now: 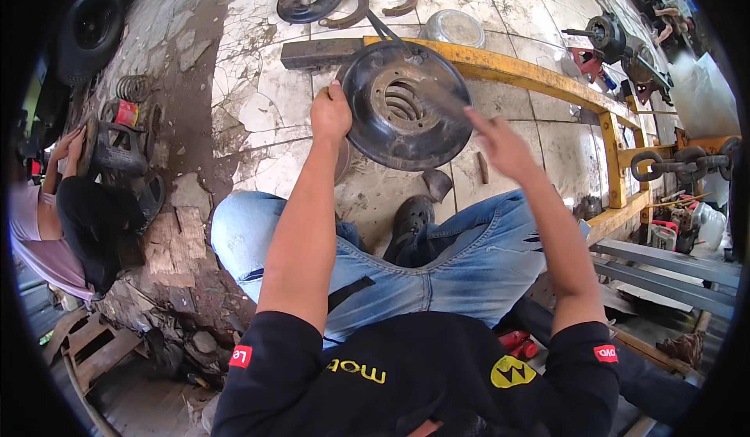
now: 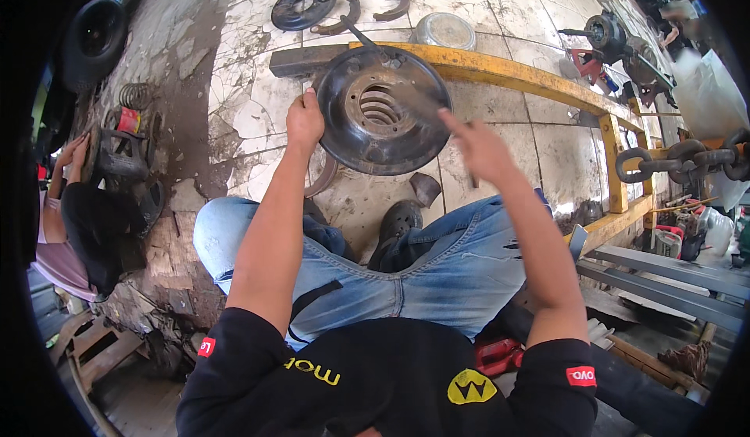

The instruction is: The person sits on the floor and scrubs the inside and outside surfaces of a brake drum using a wire brush. They rotate the drum periodically to access different areas and continue scrubbing throughout the clip.

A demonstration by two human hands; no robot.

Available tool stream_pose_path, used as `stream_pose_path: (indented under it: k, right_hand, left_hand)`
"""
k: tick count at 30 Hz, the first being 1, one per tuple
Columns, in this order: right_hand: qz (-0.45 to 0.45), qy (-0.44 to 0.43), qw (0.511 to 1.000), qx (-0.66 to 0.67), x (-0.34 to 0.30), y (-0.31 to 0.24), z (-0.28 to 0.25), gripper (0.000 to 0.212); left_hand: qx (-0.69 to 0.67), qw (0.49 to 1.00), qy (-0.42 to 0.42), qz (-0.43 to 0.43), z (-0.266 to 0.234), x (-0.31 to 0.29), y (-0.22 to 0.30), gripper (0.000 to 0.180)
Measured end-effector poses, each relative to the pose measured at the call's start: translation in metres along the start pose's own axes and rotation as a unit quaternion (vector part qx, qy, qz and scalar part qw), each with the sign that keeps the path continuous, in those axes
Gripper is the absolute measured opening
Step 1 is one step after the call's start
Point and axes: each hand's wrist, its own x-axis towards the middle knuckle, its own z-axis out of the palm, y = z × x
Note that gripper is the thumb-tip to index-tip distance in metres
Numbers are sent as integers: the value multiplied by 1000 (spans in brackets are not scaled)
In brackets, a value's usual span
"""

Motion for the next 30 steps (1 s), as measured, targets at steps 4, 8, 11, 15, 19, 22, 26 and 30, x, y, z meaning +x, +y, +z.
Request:
stream_pose_path:
  k: [4,8,11,15,19,22,26,30]
  right_hand:
    - [-6,74,995,67,7,23,-20,56]
    - [-112,25,986,124,7,-21,-7,57]
    - [-17,13,994,103,5,19,3,58]
    - [-14,130,986,107,17,46,-13,58]
    - [-127,71,987,62,14,-22,-7,58]
    - [7,40,999,4,26,15,11,59]
    - [160,114,980,-10,32,77,-5,57]
    - [-38,127,988,82,29,-1,10,53]
  left_hand:
    - [16,999,24,21,6,5,1,53]
    - [6,1000,9,6,1,5,2,54]
    - [-4,1000,4,2,0,4,4,54]
    - [0,1000,8,7,8,3,6,53]
    - [18,1000,21,3,4,5,4,52]
    - [27,1000,3,6,-1,2,11,52]
    - [29,999,14,21,5,2,4,52]
    - [30,999,18,15,3,6,7,52]
